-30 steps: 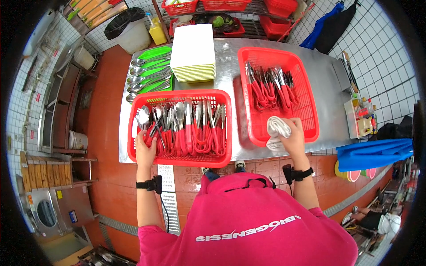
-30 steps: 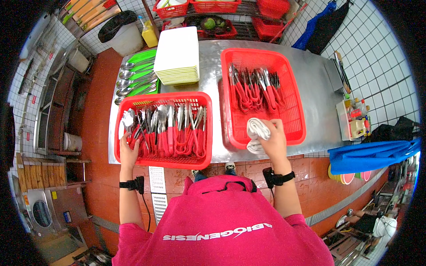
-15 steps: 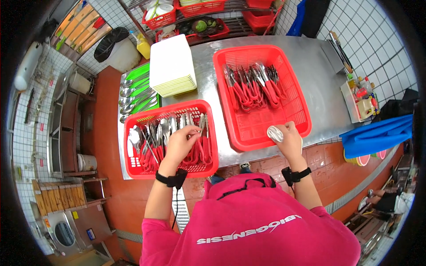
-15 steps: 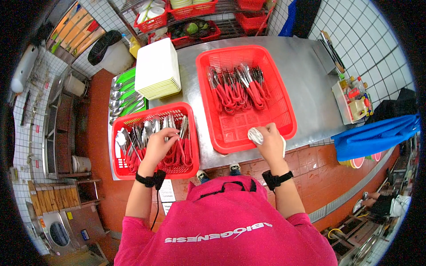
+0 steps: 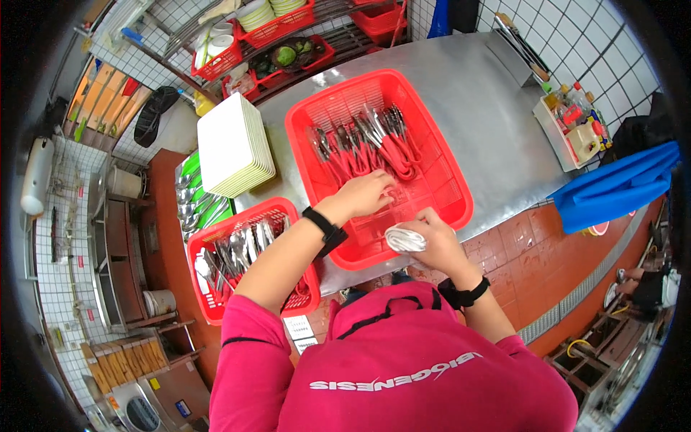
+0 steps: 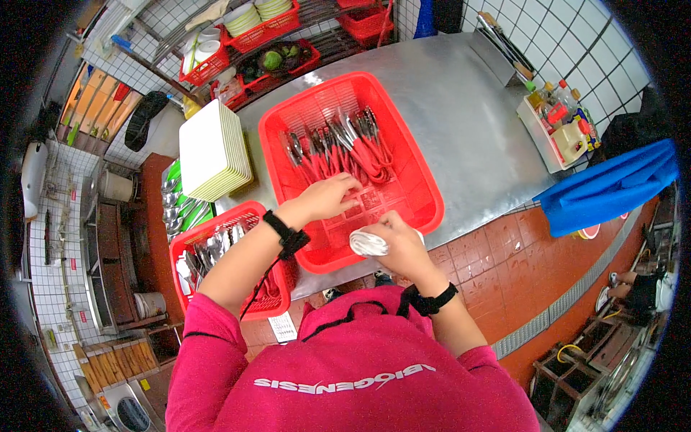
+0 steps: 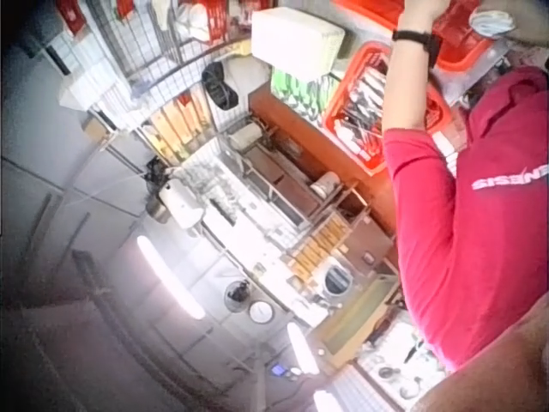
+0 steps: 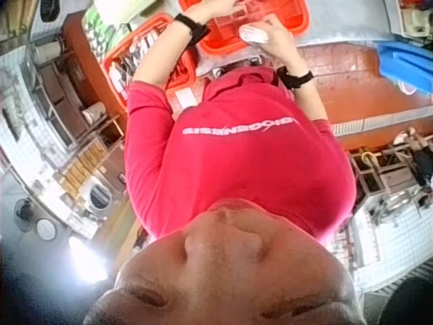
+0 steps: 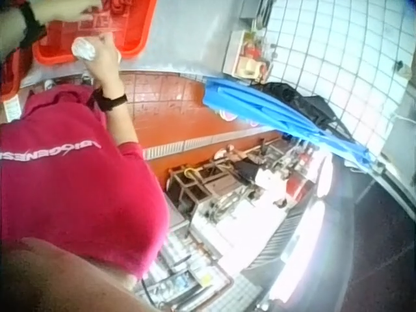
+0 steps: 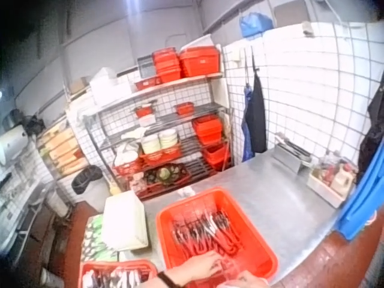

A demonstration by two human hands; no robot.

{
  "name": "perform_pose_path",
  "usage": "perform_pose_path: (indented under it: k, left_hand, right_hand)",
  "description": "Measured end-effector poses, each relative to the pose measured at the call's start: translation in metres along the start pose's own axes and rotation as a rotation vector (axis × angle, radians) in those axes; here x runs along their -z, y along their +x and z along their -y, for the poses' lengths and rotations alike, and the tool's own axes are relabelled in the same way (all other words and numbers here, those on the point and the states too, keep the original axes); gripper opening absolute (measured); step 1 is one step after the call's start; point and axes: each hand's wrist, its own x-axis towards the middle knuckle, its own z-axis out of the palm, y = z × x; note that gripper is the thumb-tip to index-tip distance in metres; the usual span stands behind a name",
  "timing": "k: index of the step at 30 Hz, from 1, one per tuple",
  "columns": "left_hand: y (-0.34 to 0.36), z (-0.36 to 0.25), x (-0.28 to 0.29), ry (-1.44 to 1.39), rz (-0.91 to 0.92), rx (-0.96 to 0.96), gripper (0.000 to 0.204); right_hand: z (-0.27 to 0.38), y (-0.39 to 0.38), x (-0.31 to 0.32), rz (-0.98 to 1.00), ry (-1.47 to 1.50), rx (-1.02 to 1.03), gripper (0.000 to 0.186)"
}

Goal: Clean individual pairs of tongs with a white cloth and place them from one red basket into another.

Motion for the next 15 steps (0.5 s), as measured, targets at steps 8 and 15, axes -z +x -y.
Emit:
perform_pose_path:
  k: [8, 15]
  left_hand:
    - [0.091, -0.014, -0.019, 0.247, 0.188, 0.019, 0.071]
    - [0.111, -0.013, -0.028, 0.219, 0.186, 0.069, 0.066]
  right_hand:
    - [-0.011, -0.003, 0.009, 0.082, 0.102, 0.037, 0.046]
    - [-0.014, -0.004, 0.010, 0.056, 0.121, 0.047, 0.047]
